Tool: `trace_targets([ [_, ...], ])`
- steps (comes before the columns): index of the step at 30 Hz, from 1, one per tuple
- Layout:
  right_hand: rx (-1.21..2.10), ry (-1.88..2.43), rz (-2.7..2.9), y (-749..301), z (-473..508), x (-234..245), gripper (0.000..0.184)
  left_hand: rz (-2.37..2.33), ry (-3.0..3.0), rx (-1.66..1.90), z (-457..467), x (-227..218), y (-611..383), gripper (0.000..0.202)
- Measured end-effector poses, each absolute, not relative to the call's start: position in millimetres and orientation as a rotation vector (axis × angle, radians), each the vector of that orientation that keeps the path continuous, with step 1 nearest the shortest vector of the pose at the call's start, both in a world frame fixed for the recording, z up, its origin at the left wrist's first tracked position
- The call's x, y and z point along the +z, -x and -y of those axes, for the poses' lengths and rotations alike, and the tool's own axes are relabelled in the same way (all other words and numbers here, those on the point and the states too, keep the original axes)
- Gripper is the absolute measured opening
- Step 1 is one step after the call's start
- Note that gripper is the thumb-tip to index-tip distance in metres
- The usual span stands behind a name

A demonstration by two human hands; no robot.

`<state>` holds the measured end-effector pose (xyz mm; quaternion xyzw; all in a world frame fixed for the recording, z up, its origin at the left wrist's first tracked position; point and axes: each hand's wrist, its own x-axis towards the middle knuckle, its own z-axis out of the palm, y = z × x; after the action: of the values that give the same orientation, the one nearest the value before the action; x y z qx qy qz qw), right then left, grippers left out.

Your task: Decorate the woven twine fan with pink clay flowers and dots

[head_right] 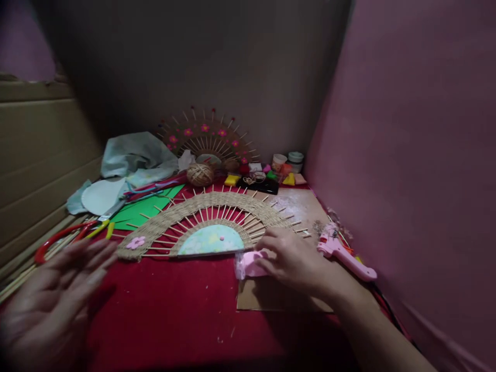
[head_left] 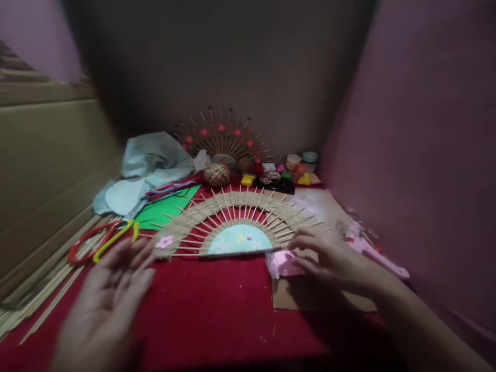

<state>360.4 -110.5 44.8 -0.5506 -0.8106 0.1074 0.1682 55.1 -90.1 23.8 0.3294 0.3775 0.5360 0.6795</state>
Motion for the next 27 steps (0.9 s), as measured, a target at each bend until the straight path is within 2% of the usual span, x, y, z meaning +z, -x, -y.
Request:
trace_targets([
  [5, 0.227, 1.604, 2.386, -354, 115, 38, 0.003, -1.006, -1.43, 1.167, 73, 39, -98, 0.021],
  [7, 0.242, 1.609, 2.381, -356, 112, 41, 0.006, -0.893, -1.748, 1.043, 69, 35, -112, 0.017],
  [11, 0.211, 1.574, 2.364, -361, 91, 60, 0.013, -0.513, -2.132, 0.813, 57, 25, -141, 0.025],
  [18, 0.233, 1.756, 2.368, -340, 8, 69, 0.011, -0.337, -2.573, 0.918, 31, 8, -154, 0.019],
  [20, 0.237, 1.873, 2.278, -344, -22, 64, 0.01, -0.309, -2.657, 0.956, 26, 5, -147, 0.019],
  [23, 0.163, 2.119, 1.989, -370, -63, 64, 0.029, -0.277, -2.742, 0.961, 23, 1, -138, 0.021],
  [27, 0.075, 2.39, 1.496, -424, -98, 67, 0.032, -0.207, -2.809, 1.007, 25, -11, -139, 0.018],
])
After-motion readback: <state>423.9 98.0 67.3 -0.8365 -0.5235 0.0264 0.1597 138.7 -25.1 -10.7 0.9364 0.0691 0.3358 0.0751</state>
